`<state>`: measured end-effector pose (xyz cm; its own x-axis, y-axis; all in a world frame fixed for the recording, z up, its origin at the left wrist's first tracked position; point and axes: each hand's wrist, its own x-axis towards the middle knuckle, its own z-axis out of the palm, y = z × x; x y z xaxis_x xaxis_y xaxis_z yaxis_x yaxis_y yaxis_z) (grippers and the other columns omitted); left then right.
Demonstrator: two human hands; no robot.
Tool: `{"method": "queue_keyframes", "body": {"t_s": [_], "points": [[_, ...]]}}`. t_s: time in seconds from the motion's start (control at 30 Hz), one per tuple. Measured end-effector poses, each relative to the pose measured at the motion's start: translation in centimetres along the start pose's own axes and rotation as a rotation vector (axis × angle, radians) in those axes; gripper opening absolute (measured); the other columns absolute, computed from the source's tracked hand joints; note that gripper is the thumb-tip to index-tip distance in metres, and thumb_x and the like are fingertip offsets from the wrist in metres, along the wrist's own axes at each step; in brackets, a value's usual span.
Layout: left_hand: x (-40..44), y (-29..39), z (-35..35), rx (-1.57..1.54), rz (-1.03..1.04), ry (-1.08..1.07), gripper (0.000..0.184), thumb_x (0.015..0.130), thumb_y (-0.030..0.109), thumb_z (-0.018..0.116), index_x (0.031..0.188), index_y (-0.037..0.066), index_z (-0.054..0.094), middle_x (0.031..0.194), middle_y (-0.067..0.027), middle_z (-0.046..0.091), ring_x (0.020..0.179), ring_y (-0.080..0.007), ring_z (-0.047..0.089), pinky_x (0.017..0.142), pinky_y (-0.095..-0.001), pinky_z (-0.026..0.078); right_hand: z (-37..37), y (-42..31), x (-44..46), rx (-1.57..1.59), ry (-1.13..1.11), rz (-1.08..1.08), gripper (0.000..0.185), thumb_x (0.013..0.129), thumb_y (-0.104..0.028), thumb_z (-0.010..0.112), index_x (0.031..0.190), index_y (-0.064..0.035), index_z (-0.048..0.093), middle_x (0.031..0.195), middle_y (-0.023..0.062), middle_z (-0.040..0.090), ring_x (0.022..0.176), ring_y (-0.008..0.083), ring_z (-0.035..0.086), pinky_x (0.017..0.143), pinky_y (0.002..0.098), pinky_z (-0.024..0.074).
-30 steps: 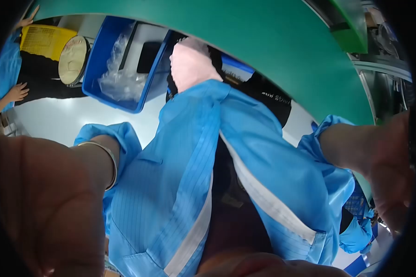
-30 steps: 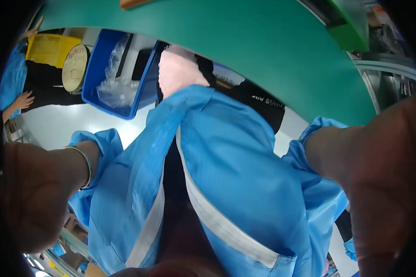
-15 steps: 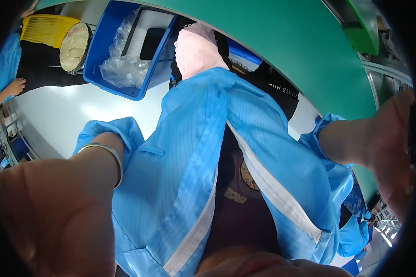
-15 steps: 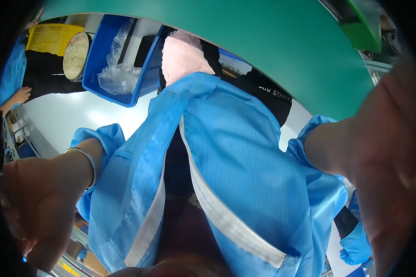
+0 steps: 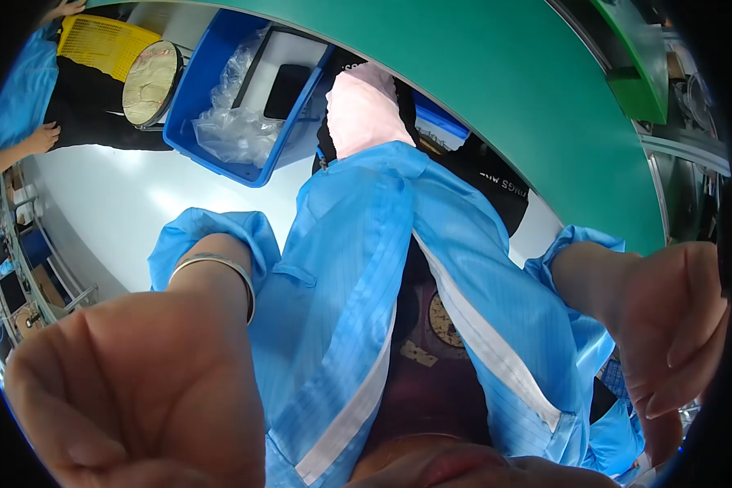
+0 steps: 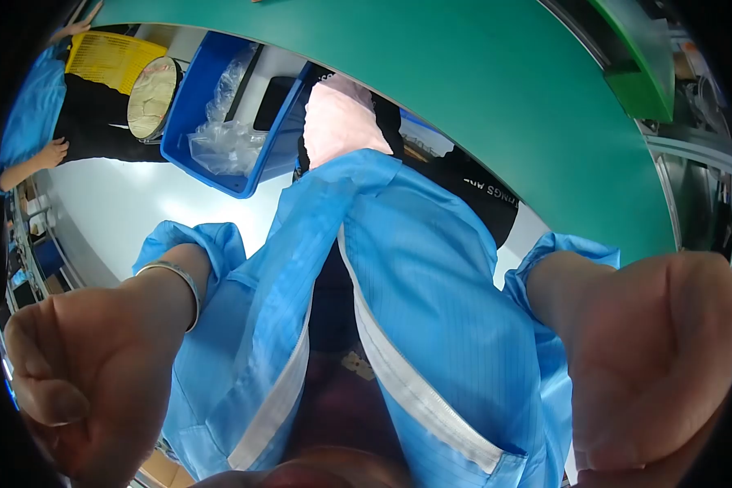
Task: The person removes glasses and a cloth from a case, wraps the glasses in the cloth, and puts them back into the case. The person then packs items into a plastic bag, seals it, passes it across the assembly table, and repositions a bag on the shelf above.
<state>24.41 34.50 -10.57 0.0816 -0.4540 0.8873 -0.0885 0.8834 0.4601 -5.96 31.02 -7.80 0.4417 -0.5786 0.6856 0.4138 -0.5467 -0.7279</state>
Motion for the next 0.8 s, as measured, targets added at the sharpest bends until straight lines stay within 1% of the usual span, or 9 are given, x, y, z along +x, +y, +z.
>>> {"method": "queue_keyframes", "body": {"t_s": [0.3, 0.57, 0.8], "points": [[-0.7, -0.2, 0.2, -0.001, -0.041, -0.025, 0.009, 0.084, 0.021, 0.062, 0.092, 0.018, 0.062, 0.094, -0.0005, 0.061, 0.076, -0.0136, 0.06, 0.071, -0.0308, 0.042, 0.6, 0.9, -0.2, 0.019, -0.006, 0.013, 0.031, 0.077, -0.044, 0.064, 0.1, -0.0225, 0.061, 0.081, -0.0042, 0.061, 0.065, 0.0072, 0.053, 0.056, 0.021, 0.0382], [-1.3, -0.6, 0.5, -0.015, -0.087, -0.042, 0.014, 0.082, 0.013, 0.062, 0.096, 0.015, 0.06, 0.095, -0.003, 0.059, 0.075, -0.0154, 0.059, 0.067, -0.0308, 0.044, 0.5, 1.9, -0.2, 0.027, -0.018, 0.052, 0.023, 0.081, -0.033, 0.061, 0.096, -0.0152, 0.059, 0.079, 0.0013, 0.06, 0.061, 0.0112, 0.054, 0.052, 0.0229, 0.0413], [-2.1, -1.5, 1.0, -0.013, -0.109, -0.046, 0.02, 0.081, 0.006, 0.061, 0.099, 0.013, 0.058, 0.096, -0.0052, 0.057, 0.074, -0.017, 0.059, 0.063, -0.0308, 0.045, 1.1, 2.6, -0.8, 0.047, -0.015, 0.044, 0.017, 0.084, -0.023, 0.059, 0.092, -0.0089, 0.057, 0.078, 0.0061, 0.059, 0.058, 0.0147, 0.056, 0.049, 0.0245, 0.0439]]}}
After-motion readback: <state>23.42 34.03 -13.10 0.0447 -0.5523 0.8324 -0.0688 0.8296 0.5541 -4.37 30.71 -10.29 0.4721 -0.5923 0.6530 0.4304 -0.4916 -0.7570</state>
